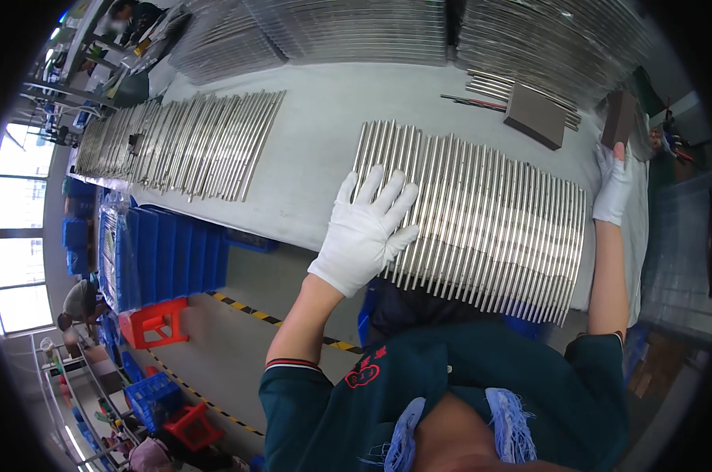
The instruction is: Organizing and aligning thin metal rods on a factory workbench using a sanding block.
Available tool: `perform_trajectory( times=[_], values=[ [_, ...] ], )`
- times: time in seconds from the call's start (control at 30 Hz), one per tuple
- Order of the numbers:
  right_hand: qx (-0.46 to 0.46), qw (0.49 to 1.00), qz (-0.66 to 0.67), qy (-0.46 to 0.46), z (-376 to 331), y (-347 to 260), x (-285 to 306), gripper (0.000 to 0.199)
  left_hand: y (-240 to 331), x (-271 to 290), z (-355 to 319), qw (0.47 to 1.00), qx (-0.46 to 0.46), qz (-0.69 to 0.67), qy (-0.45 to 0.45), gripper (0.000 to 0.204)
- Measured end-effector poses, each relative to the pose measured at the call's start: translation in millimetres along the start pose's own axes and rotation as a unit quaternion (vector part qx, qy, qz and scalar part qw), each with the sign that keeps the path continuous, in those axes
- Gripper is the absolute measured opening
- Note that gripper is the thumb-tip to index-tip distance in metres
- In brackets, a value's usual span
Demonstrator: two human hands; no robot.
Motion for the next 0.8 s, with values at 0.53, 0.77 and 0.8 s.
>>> perform_trajectory(
  times=[0.53,0.77,0.8],
  values=[
    [0.027,0.999,-0.029,0.019,-5.4,-7.8,-3.9,0.067,-9.0,9.1,-3.5,0.996,0.074,0.037,-0.021,0.082],
    [0.020,1.000,-0.015,0.012,-2.6,-3.9,-8.4,0.069,72.0,4.2,29.7,0.992,-0.089,-0.084,-0.027,0.092],
    [0.021,1.000,-0.015,0.013,-2.6,-4.1,-7.5,0.069,76.3,3.6,30.6,0.992,-0.099,-0.076,-0.034,0.091]
  ],
)
Point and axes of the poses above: each hand's wrist, its own z-axis towards the middle knuckle, its own x-axis out of the back of the hand, y = z × x, the point moved 3 cm from there along z, towards the middle knuckle, and after that the axes turned 13 degrees about z, right-handed, at the moved point
